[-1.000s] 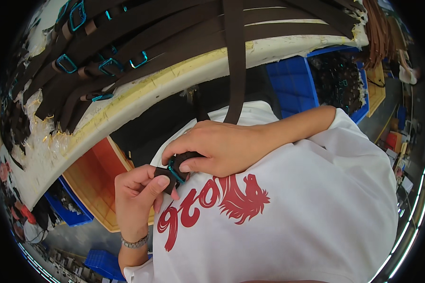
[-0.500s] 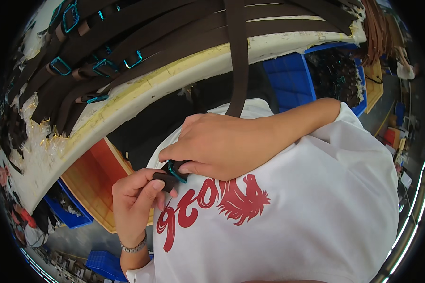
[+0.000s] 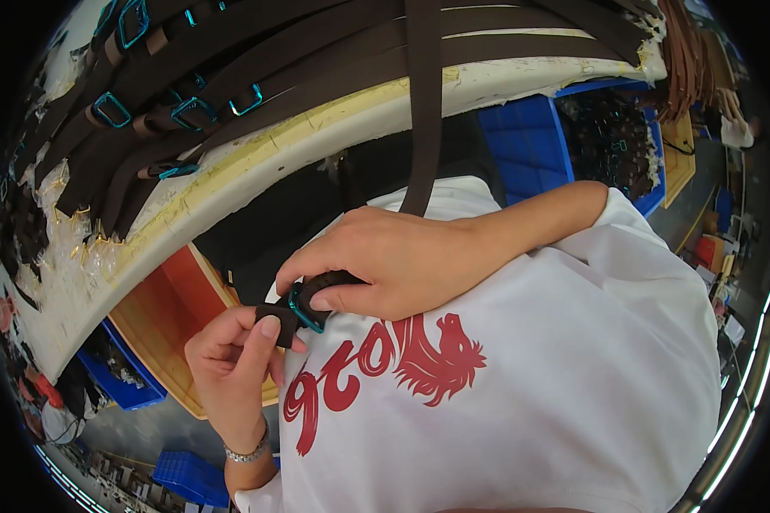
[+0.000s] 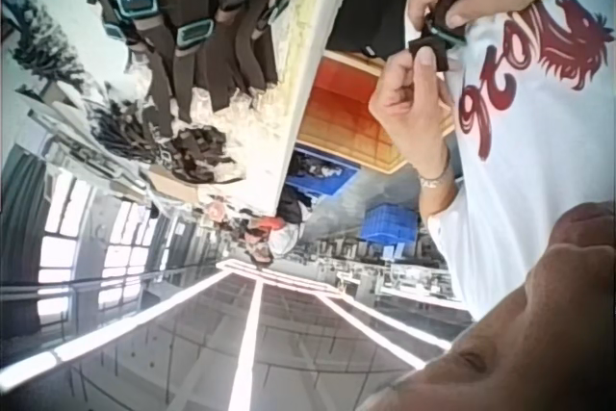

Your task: The person repeatedly picks up brown fabric straps and teal metal buckles from a workbench. They thread the strap ends through the buckles, fold the material, and align the components by hand. The assembled straps are placed back onto the workbench in a growing pile.

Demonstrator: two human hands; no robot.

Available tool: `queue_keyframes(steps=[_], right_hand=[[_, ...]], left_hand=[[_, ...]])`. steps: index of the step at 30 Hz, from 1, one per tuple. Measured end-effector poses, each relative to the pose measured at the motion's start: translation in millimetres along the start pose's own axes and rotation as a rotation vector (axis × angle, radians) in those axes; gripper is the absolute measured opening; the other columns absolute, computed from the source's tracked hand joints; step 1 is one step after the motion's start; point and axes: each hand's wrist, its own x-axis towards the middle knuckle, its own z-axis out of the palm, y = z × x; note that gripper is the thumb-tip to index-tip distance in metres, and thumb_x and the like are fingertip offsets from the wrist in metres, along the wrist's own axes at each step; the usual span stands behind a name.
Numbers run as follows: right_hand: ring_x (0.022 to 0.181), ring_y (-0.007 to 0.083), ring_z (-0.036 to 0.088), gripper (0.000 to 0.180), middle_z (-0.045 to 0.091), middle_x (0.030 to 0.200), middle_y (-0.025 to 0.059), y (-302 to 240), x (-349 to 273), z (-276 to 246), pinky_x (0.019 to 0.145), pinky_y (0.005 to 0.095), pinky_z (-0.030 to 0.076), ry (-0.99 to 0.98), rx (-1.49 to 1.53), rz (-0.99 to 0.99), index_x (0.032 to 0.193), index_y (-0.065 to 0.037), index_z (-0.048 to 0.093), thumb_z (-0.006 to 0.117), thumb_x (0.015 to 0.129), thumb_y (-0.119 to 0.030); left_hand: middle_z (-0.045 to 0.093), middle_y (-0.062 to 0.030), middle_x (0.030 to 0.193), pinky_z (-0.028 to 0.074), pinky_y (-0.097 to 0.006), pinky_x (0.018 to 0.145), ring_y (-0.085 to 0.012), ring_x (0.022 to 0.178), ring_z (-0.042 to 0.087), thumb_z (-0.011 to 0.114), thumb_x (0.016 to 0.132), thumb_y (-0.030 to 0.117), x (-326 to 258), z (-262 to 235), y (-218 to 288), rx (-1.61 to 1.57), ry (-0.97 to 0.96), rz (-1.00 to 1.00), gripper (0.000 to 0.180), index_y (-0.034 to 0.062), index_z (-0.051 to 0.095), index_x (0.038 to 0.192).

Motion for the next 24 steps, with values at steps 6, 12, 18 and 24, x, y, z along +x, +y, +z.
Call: queue_keyframes(steps=[6, 12, 18, 24], right_hand=[[0.071, 0.0358, 0.069, 0.028, 0.073, 0.080, 0.0174, -3.2, -0.9, 2.1, 0.068, 0.0444, 0.052, 0.097, -0.062, -0.002, 0.125, -0.001, 0.070, 0.069, 0.098, -0.009], [0.073, 0.0380, 0.071, 0.021, 0.072, 0.074, 0.0182, -11.7, -3.8, -2.0, 0.072, 0.0481, 0.054, 0.037, 0.043, 0.180, 0.114, -0.001, 0.067, 0.069, 0.095, -0.009], [0.071, 0.0381, 0.070, 0.017, 0.068, 0.069, 0.0169, -14.2, -5.4, 0.4, 0.069, 0.0482, 0.053, 0.062, 0.100, 0.134, 0.109, -0.002, 0.064, 0.067, 0.093, -0.007], [0.071, 0.0391, 0.069, 0.015, 0.068, 0.070, 0.0170, -9.0, -5.5, 1.5, 0.070, 0.0482, 0.053, 0.052, -0.051, 0.071, 0.105, -0.001, 0.067, 0.066, 0.090, -0.005]], left_hand=[[0.077, -0.0081, 0.074, 0.036, -0.020, 0.046, -0.0025, 0.048, 0.051, 0.066, 0.105, 0.006, 0.1, 13.5, 0.7, 0.085, 0.009, 0.038, 0.018, -0.0069, 0.074, 0.096], [0.074, -0.0057, 0.069, 0.027, -0.021, 0.044, 0.0005, 0.046, 0.042, 0.065, 0.106, 0.010, 6.2, 12.1, -11.6, -0.002, -0.121, -0.013, 0.025, -0.0049, 0.073, 0.088], [0.073, -0.0054, 0.068, 0.024, -0.021, 0.043, 0.0004, 0.044, 0.038, 0.066, 0.105, 0.012, 4.2, 4.3, -18.7, -0.138, -0.149, -0.037, 0.029, -0.0038, 0.072, 0.082], [0.071, -0.0060, 0.066, 0.023, -0.022, 0.042, 0.0001, 0.042, 0.038, 0.066, 0.105, 0.013, 4.9, 17.1, -12.0, 0.006, -0.152, -0.017, 0.029, -0.0040, 0.071, 0.082]])
